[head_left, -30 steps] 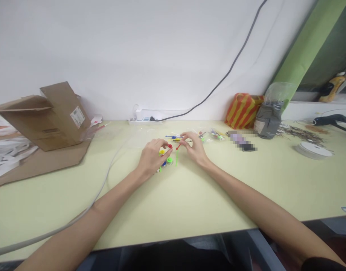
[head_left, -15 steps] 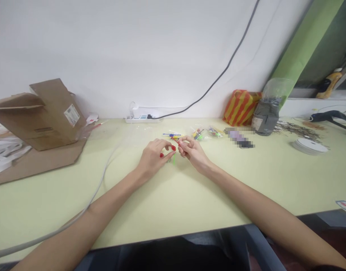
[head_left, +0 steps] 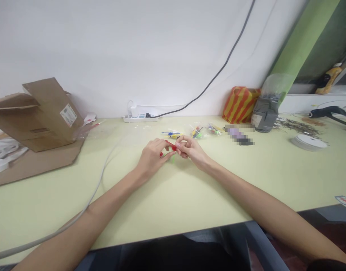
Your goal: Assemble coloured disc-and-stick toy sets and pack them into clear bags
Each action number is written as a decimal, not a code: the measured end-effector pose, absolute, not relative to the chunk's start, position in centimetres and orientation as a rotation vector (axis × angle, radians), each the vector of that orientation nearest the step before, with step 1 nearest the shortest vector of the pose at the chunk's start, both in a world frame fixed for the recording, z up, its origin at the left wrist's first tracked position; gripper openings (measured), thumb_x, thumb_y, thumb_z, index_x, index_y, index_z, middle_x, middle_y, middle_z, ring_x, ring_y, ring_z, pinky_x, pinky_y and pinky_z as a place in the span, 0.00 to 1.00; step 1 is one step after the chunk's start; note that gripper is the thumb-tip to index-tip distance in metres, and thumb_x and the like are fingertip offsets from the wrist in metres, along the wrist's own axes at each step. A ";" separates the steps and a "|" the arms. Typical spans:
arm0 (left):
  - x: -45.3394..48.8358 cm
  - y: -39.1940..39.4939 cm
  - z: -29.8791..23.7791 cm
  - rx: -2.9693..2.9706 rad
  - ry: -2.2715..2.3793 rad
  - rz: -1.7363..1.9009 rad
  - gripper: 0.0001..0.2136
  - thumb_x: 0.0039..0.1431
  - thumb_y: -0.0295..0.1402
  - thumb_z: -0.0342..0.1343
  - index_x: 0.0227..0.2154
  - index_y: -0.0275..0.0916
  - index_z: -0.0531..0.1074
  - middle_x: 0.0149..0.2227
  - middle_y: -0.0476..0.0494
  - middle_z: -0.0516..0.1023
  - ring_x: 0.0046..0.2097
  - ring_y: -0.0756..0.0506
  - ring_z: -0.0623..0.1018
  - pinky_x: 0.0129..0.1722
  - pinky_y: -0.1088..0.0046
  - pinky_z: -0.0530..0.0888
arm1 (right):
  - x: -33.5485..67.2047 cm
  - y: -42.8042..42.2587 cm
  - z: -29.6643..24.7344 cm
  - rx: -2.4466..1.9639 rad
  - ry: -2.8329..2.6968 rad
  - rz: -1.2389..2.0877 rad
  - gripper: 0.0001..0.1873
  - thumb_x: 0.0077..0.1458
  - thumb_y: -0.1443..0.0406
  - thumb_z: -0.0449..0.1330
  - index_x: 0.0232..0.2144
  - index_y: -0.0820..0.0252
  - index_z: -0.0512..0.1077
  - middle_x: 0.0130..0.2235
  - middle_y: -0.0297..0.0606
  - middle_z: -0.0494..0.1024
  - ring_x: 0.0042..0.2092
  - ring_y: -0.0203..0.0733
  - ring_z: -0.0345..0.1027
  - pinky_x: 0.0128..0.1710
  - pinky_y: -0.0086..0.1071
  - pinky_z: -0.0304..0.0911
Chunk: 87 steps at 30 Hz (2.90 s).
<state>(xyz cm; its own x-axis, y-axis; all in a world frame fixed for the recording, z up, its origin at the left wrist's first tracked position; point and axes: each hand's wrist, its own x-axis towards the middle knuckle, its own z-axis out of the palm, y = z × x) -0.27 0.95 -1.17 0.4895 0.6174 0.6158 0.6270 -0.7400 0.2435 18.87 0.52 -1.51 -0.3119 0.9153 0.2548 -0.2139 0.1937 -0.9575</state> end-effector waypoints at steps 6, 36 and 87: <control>-0.2 0.9 -1.2 -2.703 -1.165 -1.151 0.11 0.65 0.44 0.56 0.36 0.41 0.73 0.36 0.46 0.79 0.34 0.46 0.74 0.41 0.65 0.70 | 18.8 0.5 -1.6 -0.785 -1.411 1.356 0.25 0.48 0.45 0.68 0.31 0.57 0.65 0.20 0.27 0.69 0.19 0.29 0.53 0.20 0.26 0.44; 0.5 0.0 -1.0 -2.970 -1.458 -1.665 0.17 0.64 0.43 0.56 0.51 0.41 0.74 0.41 0.42 0.83 0.44 0.41 0.82 0.44 0.66 0.77 | 18.7 0.9 -2.6 -0.812 -1.479 1.327 0.27 0.53 0.42 0.63 0.27 0.59 0.66 0.20 0.27 0.66 0.20 0.29 0.57 0.19 0.25 0.52; 0.3 0.7 -1.1 -2.842 -1.904 -2.342 0.19 0.56 0.47 0.63 0.43 0.38 0.78 0.37 0.40 0.81 0.40 0.45 0.79 0.37 0.70 0.73 | 18.6 0.5 -1.8 -0.709 -1.238 1.434 0.24 0.49 0.49 0.70 0.37 0.59 0.69 0.21 0.26 0.69 0.21 0.31 0.60 0.22 0.26 0.59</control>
